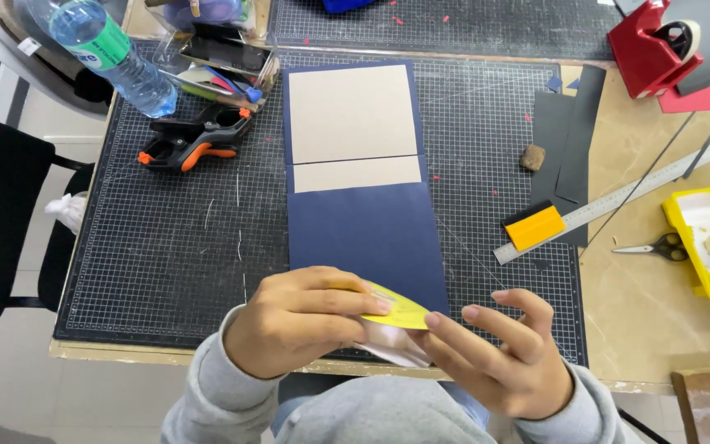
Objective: Measuring a white ribbon against a metal ruler on a workbench and cutting it to size with scissors.
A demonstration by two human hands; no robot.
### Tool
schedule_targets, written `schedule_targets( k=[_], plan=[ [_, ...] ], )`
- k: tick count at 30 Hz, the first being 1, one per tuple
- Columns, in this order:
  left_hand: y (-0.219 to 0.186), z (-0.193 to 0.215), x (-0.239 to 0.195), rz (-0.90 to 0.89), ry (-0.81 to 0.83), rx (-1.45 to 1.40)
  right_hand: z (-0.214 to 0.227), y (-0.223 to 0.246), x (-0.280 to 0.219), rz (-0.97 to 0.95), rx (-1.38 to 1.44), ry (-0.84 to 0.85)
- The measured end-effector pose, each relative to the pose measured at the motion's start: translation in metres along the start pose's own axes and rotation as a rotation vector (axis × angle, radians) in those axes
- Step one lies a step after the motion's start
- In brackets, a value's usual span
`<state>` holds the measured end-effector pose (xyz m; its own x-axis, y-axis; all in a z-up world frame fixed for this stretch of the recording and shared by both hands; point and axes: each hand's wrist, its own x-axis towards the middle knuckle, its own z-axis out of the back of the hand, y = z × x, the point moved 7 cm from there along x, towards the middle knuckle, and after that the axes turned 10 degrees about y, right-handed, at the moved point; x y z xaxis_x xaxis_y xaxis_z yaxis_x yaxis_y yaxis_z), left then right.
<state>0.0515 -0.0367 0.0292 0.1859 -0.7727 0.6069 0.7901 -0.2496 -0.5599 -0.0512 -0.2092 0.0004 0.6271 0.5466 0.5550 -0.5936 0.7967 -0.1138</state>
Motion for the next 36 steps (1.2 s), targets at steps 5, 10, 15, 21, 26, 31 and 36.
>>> schedule_targets(
  k=[5,10,15,21,26,31,36],
  plan=[
    [0.000,-0.006,-0.001,-0.005,0.019,-0.014,0.000,-0.002,0.000,0.010,0.087,0.031],
    [0.001,-0.002,-0.008,0.017,-0.007,0.056,-0.009,-0.004,0.006,-0.014,0.241,0.168],
    [0.000,-0.002,-0.013,0.014,-0.022,0.007,-0.008,-0.010,-0.004,-0.060,0.391,0.154],
    [-0.004,-0.008,-0.013,-0.024,-0.032,-0.003,-0.007,-0.012,-0.018,-0.133,0.542,0.196],
    [-0.003,-0.014,-0.014,-0.026,-0.047,-0.051,-0.004,-0.013,-0.023,-0.154,0.585,0.234],
    [0.001,-0.020,-0.024,-0.008,-0.106,-0.054,0.003,-0.012,-0.027,-0.202,0.439,0.148],
    [-0.008,-0.020,-0.020,-0.009,-0.091,0.020,0.017,-0.005,-0.010,-0.179,0.327,0.078]
  ],
)
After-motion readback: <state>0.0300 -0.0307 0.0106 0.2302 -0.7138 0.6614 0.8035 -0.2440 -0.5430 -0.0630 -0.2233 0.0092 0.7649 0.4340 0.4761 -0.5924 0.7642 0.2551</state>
